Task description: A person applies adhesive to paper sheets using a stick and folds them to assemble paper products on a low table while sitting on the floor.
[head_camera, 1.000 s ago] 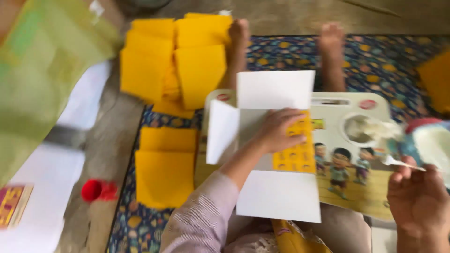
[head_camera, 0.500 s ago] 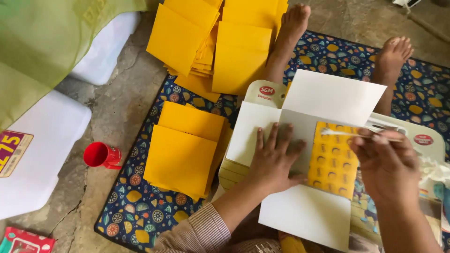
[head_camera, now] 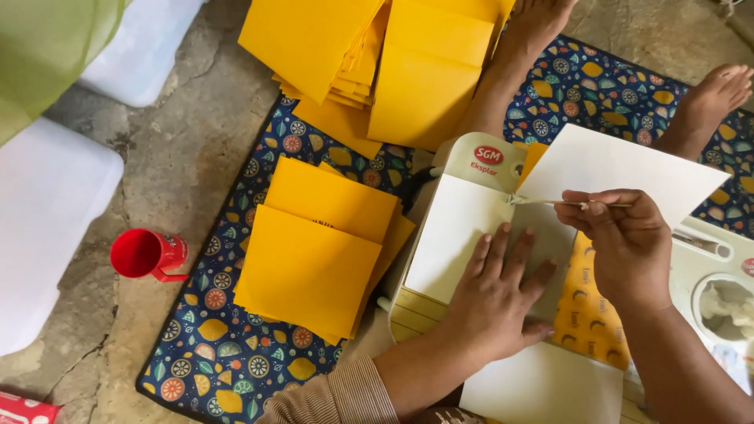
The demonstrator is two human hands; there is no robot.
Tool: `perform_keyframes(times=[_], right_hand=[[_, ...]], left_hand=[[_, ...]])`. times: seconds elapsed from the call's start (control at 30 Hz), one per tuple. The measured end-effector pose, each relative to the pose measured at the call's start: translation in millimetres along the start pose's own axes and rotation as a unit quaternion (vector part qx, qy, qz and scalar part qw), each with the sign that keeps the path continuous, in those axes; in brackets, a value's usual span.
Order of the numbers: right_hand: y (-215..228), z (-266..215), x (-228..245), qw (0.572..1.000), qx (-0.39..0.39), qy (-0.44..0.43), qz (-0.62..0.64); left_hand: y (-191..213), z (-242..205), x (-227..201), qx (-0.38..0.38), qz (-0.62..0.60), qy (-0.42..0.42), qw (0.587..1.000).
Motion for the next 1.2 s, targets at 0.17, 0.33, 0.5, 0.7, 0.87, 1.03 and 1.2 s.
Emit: perform_keyframes(times=[0.17,0.33,0.5,0.7,0.87,1.03,1.2], right_hand=[[-8,0,-2,1.0,0.009,0.009,-0.028],[-26,4,-4,0.999,0.02,0.004,-0.033],[-62,9,-3,0.998,0.053,0.014,-0.019],[-93,11,-3,0.997,0.076,0.01,-0.005],[-66,8,19,0.995,0.092,0.029,0.02],[-7,8,21,0.994,0.055,0.078,-0.061],[5,2,7,0.993,0.035,0.068,-0.09]], left_hand=[[-3,-3,3,-0.004,0.009,0.004,1.0],[0,-3,4,-0.023,-0.009,0.008,1.0],[2,-6,6,-0.045,-0.035,0.011,0.998],[8,-6,6,-0.049,-0.058,0.001,0.997],[5,-7,5,-0.038,-0.044,0.007,0.998],[-4,-7,7,-0.025,-0.017,0.003,1.0],[-7,-7,6,-0.016,-0.002,0.007,1.0]])
Point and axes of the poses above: each hand's wrist, its own z-axis towards the middle knuckle, its own y-axis out of the back of the hand, x = y × z, the point moved 3 cm from there along z, towards the middle knuckle, and after that the axes turned 13 degrees about -x, right-handed, at the moved point
